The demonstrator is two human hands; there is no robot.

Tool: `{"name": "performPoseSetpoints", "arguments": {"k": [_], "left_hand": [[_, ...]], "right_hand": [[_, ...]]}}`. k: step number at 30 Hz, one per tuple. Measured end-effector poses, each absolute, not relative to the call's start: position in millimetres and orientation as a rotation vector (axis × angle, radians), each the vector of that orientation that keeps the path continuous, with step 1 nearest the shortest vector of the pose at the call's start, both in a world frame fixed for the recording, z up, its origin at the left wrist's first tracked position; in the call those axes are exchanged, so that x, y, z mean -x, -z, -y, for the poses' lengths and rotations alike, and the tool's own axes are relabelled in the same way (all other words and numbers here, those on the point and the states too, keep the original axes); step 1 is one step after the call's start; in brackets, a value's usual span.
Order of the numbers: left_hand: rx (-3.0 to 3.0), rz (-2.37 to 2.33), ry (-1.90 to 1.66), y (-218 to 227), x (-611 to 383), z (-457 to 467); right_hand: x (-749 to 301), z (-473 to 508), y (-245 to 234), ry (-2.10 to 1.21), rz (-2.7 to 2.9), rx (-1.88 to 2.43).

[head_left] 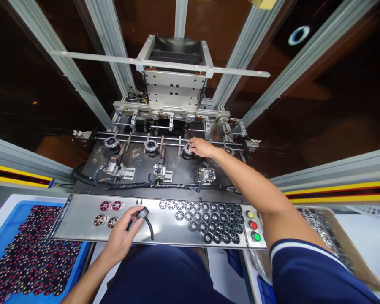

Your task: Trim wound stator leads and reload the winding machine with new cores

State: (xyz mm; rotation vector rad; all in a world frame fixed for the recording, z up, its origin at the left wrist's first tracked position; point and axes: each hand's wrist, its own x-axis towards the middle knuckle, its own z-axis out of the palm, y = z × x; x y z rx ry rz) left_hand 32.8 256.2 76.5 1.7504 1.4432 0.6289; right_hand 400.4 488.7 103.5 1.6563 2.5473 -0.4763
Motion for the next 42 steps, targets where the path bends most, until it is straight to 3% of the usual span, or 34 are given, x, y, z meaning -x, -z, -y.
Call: {"name": "performPoseSetpoints", "arguments": {"k": [14, 21, 23, 25, 27, 35, 37, 42], "left_hand": [[-1.264, -1.512, -0.913, -100, -6, -251], [-1.518, -1.261, -0.994, -134, -19, -252], [-1.578, -1.227, -1.008, -140, -18, -250], [-1.561, -1.187, -1.049, -145, -19, -248], [-1.541, -1.150, -1.078, -149, -21, -245], [-1.298, -1.050, -1.025, -156, -38, -236], [-1.312, -1.130, -1.007, -154, -37, -236], [-1.753, -1.195, -0.863, -150, -24, -235]], "right_hand": [[-395, -445, -123, 0.555, -2.379, -1.663], [-338, -394, -176, 0.436, -2.776, -1.732], [-309, -358, -191, 0.547, -3.026, -1.498], [-281, -322, -199, 0.967, -3.389, -1.017], [-259, -295, -199, 1.185, -3.518, -0.814], [-240, -258, -175, 0.943, -3.689, -1.301], [-247, -257, -180, 1.070, -3.581, -1.327], [-268, -271, -201, 1.746, -3.143, -1.015]]}}
